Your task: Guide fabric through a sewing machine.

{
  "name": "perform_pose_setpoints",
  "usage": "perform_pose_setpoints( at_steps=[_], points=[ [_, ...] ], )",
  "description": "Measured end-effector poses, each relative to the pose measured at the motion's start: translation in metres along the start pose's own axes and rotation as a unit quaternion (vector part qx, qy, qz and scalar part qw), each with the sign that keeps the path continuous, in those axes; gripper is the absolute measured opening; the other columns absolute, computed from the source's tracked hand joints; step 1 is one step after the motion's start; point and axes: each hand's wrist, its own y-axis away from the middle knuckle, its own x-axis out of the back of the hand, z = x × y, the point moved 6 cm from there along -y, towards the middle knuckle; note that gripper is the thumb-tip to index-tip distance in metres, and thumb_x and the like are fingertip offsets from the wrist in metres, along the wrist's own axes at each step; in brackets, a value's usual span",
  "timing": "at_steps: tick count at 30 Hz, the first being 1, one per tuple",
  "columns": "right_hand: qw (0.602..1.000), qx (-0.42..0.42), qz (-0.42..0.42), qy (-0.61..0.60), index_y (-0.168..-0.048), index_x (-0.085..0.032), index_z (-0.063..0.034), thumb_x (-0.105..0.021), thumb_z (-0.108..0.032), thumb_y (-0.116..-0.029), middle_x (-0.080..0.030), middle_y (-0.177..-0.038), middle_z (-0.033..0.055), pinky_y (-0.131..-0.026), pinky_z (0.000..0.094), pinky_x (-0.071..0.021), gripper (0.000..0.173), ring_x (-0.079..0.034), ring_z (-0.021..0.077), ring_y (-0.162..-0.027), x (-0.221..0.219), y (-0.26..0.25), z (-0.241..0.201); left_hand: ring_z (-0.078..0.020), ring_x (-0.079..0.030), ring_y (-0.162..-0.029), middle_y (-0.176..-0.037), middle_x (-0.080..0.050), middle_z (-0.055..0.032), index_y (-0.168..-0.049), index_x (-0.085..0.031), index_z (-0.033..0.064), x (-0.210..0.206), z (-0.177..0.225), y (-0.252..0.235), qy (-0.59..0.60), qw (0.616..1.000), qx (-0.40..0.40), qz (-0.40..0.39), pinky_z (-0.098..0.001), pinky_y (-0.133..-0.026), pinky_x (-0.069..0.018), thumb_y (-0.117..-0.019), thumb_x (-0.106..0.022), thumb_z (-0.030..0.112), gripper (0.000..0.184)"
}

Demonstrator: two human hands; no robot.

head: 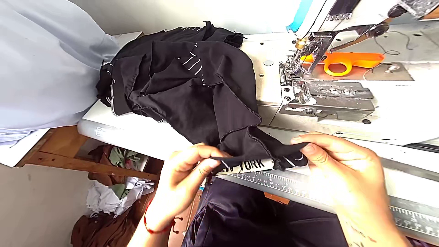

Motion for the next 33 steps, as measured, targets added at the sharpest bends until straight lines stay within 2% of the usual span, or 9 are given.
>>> perform_pose_setpoints(
  at_steps=[7,12,17,22,26,28,29,31,33],
  points=[
    [0.998,0.015,-0.023,0.057,-0.108,-0.072,-0.0264,-0.063,-0.026,-0.0996,-0.067,-0.085,-0.0152,-0.063,0.0065,-0.0475,0.012,-0.059,-0.0072,-0.07,-0.001,-0.004,-0.002,0.0016,-0.07,-0.081,-0.095,-0.075,0.0054,-0.118,-0.071,0.0167,0.005,-0.024,-0.033,0.204,0.977,0.053,-0.04,-0.0158,-0.075,-0.058,-0.0988,-0.067,0.018,0.02],
    [0.992,0.07,-0.038,0.096,-0.108,-0.072,-0.0253,-0.056,-0.027,-0.1044,-0.066,-0.094,-0.0157,-0.068,0.0053,-0.045,0.016,-0.057,-0.0086,-0.079,0.001,0.0,-0.003,0.0006,-0.067,-0.091,-0.096,-0.072,0.0079,-0.102,-0.078,0.0159,0.014,0.0,-0.037,-0.019,0.996,-0.028,-0.078,-0.0157,-0.078,-0.0566,-0.101,-0.063,0.024,0.017],
    [0.987,0.093,-0.055,0.117,-0.12,-0.075,-0.0317,-0.073,-0.03,-0.0943,-0.062,-0.105,-0.0111,-0.081,0.0122,-0.052,0.025,-0.06,-0.0018,-0.097,-0.003,0.008,0.002,0.003,-0.055,-0.084,-0.087,-0.06,0.0068,-0.112,-0.079,0.018,0.005,0.011,-0.025,-0.227,0.966,-0.115,-0.043,-0.0107,-0.073,-0.0466,-0.0927,-0.077,0.03,0.023],
    [0.963,0.123,0.008,0.24,-0.11,-0.081,-0.0216,-0.064,-0.021,-0.0974,-0.065,-0.096,-0.0026,-0.074,0.0064,-0.045,0.02,-0.057,-0.0058,-0.087,-0.007,0.01,0.0,0.002,-0.053,-0.076,-0.083,-0.056,0.001,-0.11,-0.08,0.0159,-0.004,0.014,-0.022,-0.333,0.93,-0.152,0.034,-0.0083,-0.069,-0.042,-0.0963,-0.069,0.016,0.018],
    [0.964,0.102,0.018,0.246,-0.102,-0.081,-0.0116,-0.064,-0.023,-0.0982,-0.074,-0.094,0.0012,-0.079,0.0078,-0.0501,0.021,-0.065,-0.0046,-0.088,-0.018,0.015,0.002,-0.0074,-0.065,-0.109,-0.12,-0.069,-0.0026,-0.106,-0.076,0.0105,-0.009,0.014,-0.042,-0.251,0.946,-0.2,0.05,-0.0229,-0.096,-0.0546,-0.1015,-0.062,0.01,0.015],
    [0.968,0.083,0.017,0.235,-0.098,-0.08,-0.0073,-0.063,-0.022,-0.0984,-0.076,-0.085,0.0009,-0.076,0.0085,-0.0506,0.023,-0.067,-0.0055,-0.081,-0.027,0.018,0.001,-0.0159,-0.066,-0.123,-0.121,-0.074,-0.0017,-0.105,-0.072,0.0084,-0.016,0.008,-0.061,-0.113,0.976,-0.182,0.03,-0.0396,-0.114,-0.0478,-0.1056,-0.055,0.013,0.018],
    [0.973,0.069,0.014,0.218,-0.096,-0.079,-0.0057,-0.063,-0.022,-0.0997,-0.076,-0.082,0.0004,-0.074,0.0086,-0.0512,0.023,-0.067,-0.0061,-0.079,-0.032,0.019,0.0,-0.013,-0.07,-0.115,-0.11,-0.077,0.0007,-0.106,-0.071,0.01,-0.021,0.007,-0.07,-0.068,0.983,-0.167,0.04,-0.0384,-0.112,-0.0503,-0.1062,-0.054,0.015,0.017],
    [0.984,0.029,0.017,0.174,-0.091,-0.076,-0.0032,-0.062,-0.02,-0.1001,-0.072,-0.076,-0.0012,-0.067,0.0081,-0.0494,0.024,-0.063,-0.0074,-0.072,-0.038,0.019,0.0,0.0002,-0.066,-0.089,-0.094,-0.069,0.0041,-0.107,-0.066,0.0075,-0.033,0.016,-0.086,-0.133,0.966,-0.207,0.074,-0.0181,-0.084,-0.0561,-0.1066,-0.051,0.012,0.016],
    [0.994,-0.035,0.014,0.104,-0.09,-0.074,-0.0039,-0.058,-0.016,-0.1014,-0.069,-0.072,-0.0052,-0.057,0.009,-0.0514,0.023,-0.062,-0.007,-0.063,-0.041,0.017,0.001,-0.0057,-0.064,-0.084,-0.092,-0.067,-0.0071,-0.105,-0.068,-0.0003,-0.045,0.031,-0.104,-0.3,0.905,-0.29,0.082,-0.0156,-0.074,-0.05,-0.1028,-0.053,0.005,0.016]
  ],
)
